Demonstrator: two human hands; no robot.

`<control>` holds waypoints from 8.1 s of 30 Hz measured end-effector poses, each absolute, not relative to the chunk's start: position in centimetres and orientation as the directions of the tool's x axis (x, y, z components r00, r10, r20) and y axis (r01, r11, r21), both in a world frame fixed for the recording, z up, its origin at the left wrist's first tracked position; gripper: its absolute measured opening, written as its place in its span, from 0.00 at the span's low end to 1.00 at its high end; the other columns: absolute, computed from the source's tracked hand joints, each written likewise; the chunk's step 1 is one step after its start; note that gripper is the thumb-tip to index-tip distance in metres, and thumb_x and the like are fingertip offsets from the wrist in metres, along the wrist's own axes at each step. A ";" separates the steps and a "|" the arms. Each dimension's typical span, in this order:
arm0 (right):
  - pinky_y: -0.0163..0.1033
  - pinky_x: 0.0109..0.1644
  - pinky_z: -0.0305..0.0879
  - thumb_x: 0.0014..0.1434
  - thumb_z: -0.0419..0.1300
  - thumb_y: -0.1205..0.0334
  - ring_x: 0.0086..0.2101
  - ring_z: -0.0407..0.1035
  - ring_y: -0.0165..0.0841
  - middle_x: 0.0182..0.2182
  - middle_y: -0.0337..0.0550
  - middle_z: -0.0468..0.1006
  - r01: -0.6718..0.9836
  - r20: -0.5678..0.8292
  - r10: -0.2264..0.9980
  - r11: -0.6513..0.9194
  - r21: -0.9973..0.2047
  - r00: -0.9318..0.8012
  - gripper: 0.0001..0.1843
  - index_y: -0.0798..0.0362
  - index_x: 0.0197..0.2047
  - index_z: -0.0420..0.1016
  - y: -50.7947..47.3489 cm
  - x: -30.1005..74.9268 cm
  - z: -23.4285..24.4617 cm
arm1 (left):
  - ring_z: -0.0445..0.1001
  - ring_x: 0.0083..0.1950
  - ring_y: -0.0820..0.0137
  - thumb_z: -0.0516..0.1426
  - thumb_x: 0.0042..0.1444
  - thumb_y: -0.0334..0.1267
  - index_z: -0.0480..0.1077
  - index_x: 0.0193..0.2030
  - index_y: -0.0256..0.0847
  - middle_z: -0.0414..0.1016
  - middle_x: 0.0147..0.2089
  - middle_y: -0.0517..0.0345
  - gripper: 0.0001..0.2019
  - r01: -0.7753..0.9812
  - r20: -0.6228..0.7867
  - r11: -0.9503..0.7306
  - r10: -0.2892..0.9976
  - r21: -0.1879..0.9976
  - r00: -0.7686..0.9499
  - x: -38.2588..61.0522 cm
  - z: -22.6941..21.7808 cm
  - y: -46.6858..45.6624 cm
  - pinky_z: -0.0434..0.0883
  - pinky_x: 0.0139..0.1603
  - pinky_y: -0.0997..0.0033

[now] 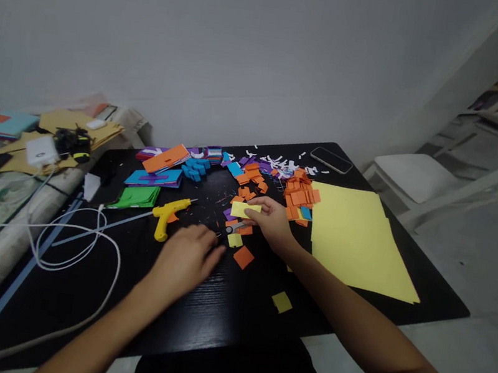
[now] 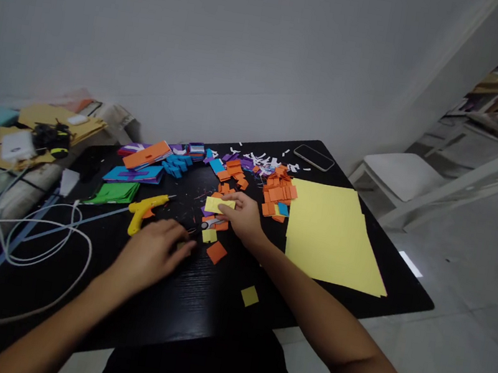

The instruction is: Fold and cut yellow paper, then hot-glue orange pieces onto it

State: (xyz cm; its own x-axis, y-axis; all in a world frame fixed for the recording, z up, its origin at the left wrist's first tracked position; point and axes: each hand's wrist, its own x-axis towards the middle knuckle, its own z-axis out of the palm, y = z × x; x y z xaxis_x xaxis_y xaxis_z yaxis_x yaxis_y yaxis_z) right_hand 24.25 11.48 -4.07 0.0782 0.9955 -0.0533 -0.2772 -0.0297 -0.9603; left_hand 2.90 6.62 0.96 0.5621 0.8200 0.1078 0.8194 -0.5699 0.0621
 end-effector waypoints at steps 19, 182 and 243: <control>0.42 0.39 0.82 0.43 0.73 0.63 0.29 0.77 0.32 0.29 0.37 0.77 -0.295 -0.084 0.994 -0.060 -0.954 0.068 0.17 0.55 0.36 0.75 11.4 23.9 -4.6 | 0.75 0.35 0.68 0.47 0.71 0.33 0.69 0.44 0.38 0.74 0.37 0.55 0.10 0.559 0.114 -0.737 0.637 0.379 0.762 4.6 -1.0 6.6 0.71 0.37 0.69; 0.41 0.44 0.76 0.49 0.71 0.59 0.35 0.79 0.35 0.33 0.42 0.82 -0.156 0.049 0.985 0.023 -0.987 -0.163 0.15 0.54 0.39 0.78 8.6 21.7 -4.0 | 0.77 0.33 0.69 0.64 0.59 0.44 0.77 0.47 0.40 0.80 0.34 0.56 0.13 0.257 0.161 -0.254 0.929 0.932 0.333 2.0 -2.7 8.8 0.73 0.34 0.73; 0.36 0.39 0.70 0.48 0.72 0.57 0.30 0.74 0.29 0.28 0.37 0.77 -0.100 -0.001 0.961 -0.030 -0.995 -0.276 0.15 0.56 0.34 0.75 8.9 21.4 -4.6 | 0.72 0.36 0.71 0.53 0.69 0.45 0.74 0.40 0.39 0.75 0.35 0.58 0.14 0.461 0.209 -0.436 0.861 0.773 0.464 1.6 -2.6 8.9 0.66 0.38 0.73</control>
State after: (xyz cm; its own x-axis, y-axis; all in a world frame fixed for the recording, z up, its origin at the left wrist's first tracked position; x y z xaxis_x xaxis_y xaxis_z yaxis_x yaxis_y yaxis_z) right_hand 21.43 8.86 -4.63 -0.2757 0.9612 -0.0008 -0.1002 -0.0296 -0.9945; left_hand 1.61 8.94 -2.58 0.4637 0.8610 0.2089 0.4607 -0.4357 0.7733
